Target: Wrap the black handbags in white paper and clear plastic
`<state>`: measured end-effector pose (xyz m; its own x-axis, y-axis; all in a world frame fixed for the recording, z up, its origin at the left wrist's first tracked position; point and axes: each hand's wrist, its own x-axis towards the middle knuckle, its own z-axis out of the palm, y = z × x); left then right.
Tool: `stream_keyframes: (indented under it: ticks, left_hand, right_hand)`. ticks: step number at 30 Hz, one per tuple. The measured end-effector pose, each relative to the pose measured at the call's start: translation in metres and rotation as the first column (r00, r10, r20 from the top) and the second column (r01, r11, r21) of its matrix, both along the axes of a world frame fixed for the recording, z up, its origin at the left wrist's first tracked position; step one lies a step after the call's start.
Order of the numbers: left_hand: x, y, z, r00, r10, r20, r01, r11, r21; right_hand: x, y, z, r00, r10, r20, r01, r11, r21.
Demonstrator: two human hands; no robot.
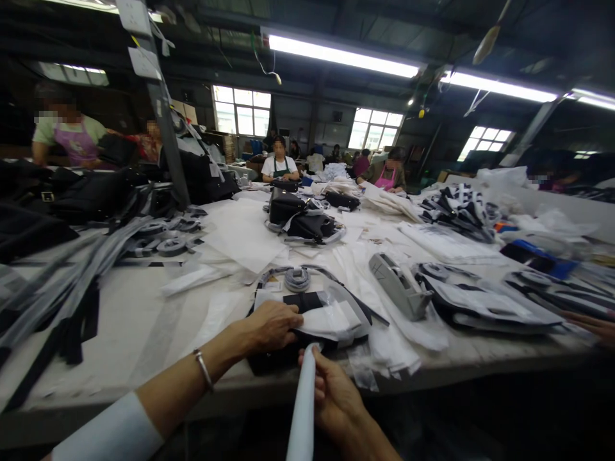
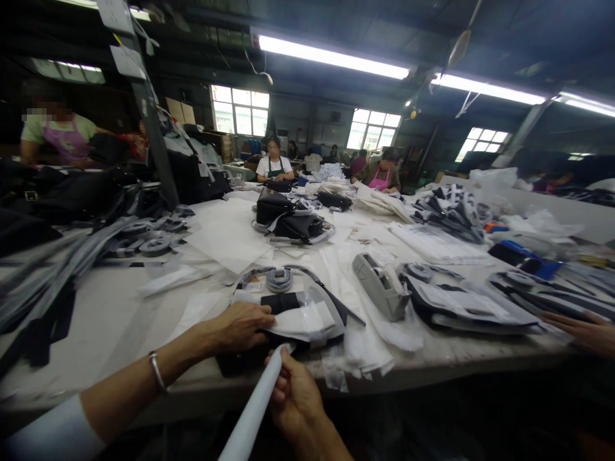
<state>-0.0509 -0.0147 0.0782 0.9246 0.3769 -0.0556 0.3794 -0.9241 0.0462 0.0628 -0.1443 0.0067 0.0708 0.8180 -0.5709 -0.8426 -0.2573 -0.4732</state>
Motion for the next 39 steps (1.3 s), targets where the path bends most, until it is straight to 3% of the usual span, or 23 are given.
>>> stream_keyframes:
  ticks: [3,6,12,17,19,26,30,33,36,39]
  left_hand:
    - [0.002,0.003,0.005,0.999,-0.037,0.003,0.037,0.999,-0.016]
    - [0.005,0.005,0.003,0.998,-0.055,0.013,0.055,0.998,-0.024]
    - [0.009,0.006,-0.009,0.998,-0.034,0.055,0.035,0.999,-0.024]
    - [0.007,0.003,-0.015,0.996,-0.003,0.087,0.005,1.000,-0.025]
    - [0.007,0.001,-0.016,0.996,-0.007,0.091,0.010,1.000,-0.029]
    - [0.004,0.000,-0.014,0.994,-0.061,0.086,0.066,0.996,-0.053]
    - [0.002,0.004,-0.017,0.993,-0.061,0.105,0.068,0.996,-0.060]
    - [0.001,0.007,-0.019,0.991,-0.061,0.123,0.070,0.995,-0.067]
    - [0.000,0.009,-0.019,0.989,-0.078,0.124,0.087,0.993,-0.074]
    - [0.001,0.009,-0.016,0.989,-0.096,0.112,0.104,0.992,-0.070]
  right_hand:
    - [0.008,0.008,-0.002,0.990,-0.144,-0.008,0.143,0.985,-0.093]
    - [0.020,0.019,-0.002,0.958,-0.284,0.035,0.286,0.953,-0.102]
    - [0.034,0.015,0.000,0.907,-0.417,0.066,0.422,0.901,-0.100]
    - [0.013,-0.005,-0.004,0.980,-0.198,-0.008,0.197,0.977,-0.088]
    - [0.008,-0.005,-0.007,0.987,-0.162,0.004,0.161,0.984,-0.080]
    - [0.034,0.023,-0.010,0.938,-0.299,0.174,0.305,0.952,-0.007]
    - [0.051,0.019,-0.010,0.928,-0.315,0.201,0.322,0.947,-0.004]
    - [0.049,0.004,-0.011,0.964,-0.133,0.230,0.142,0.990,-0.021]
    - [0.036,-0.003,-0.012,0.954,0.072,0.292,-0.073,0.997,-0.008]
    - [0.022,0.003,-0.016,0.931,0.081,0.355,-0.083,0.997,-0.011]
